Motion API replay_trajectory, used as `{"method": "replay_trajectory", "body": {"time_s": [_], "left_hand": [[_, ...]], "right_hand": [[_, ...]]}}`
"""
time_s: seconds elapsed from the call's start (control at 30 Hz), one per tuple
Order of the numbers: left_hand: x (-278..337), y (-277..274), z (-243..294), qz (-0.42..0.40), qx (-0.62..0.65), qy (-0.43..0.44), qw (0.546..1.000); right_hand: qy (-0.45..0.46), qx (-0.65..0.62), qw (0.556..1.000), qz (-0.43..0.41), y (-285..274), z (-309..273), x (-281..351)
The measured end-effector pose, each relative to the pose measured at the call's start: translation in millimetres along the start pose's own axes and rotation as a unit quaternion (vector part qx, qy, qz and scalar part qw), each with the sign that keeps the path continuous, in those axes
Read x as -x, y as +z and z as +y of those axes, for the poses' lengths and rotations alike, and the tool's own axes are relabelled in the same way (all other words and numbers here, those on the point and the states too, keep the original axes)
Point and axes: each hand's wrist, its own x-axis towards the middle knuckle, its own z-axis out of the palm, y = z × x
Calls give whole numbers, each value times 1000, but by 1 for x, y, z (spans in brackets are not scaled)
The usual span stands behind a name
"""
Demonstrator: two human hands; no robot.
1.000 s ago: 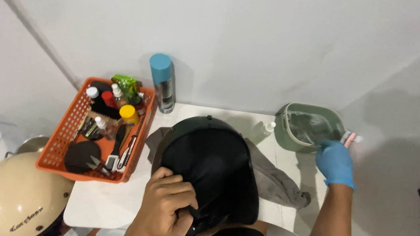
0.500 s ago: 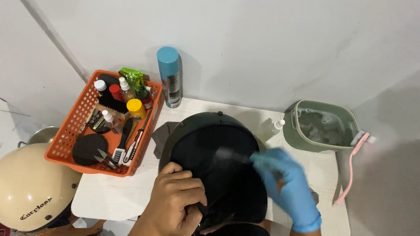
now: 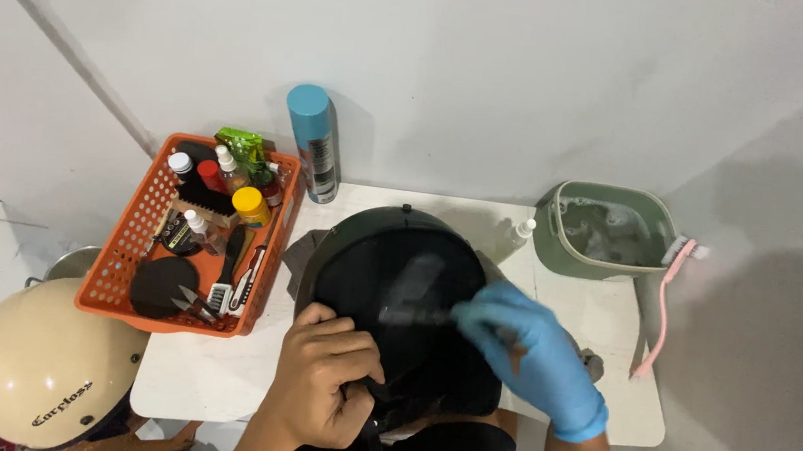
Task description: The person cleans the interior of a black helmet using a grey cloth. They wipe the inner surface and padding, then remove the black inner liner to clean it separately before placing it back inside the helmet.
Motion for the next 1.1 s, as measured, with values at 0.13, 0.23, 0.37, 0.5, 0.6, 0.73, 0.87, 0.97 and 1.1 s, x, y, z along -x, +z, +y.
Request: {"method": "replay_trajectory", "body": {"time_s": [0.13, 0.23, 0.37, 0.5, 0.6, 0.73, 0.87, 0.97, 1.1], "left_hand": [[3, 2, -1, 11, -6, -8, 1000], [2, 1, -1, 7, -7, -9, 1000], [-1, -1, -1, 2, -1, -5, 1000], [1, -1, -4, 2, 7, -10, 1000], [-2, -1, -6, 5, 9, 2, 1000], [-5, -5, -6, -3, 12, 4, 1000], [-1, -4, -8, -7, 7, 11, 1000], [-2, -5, -5, -5, 14, 11, 1000], [-3, -6, -5, -10, 14, 22, 1000]], "right_hand": [[79, 71, 981, 162, 2, -2, -1], [61, 24, 994, 92, 5, -7, 1], [127, 120, 963, 206, 7, 14, 10], [35, 13, 990, 135, 4, -15, 4], [80, 3, 991, 108, 8, -1, 6], [88, 35, 988, 125, 10, -4, 7], [156, 37, 964, 212, 18, 5, 6], [134, 1, 972, 191, 15, -9, 9], [66, 14, 997, 30, 9, -3, 8]]}}
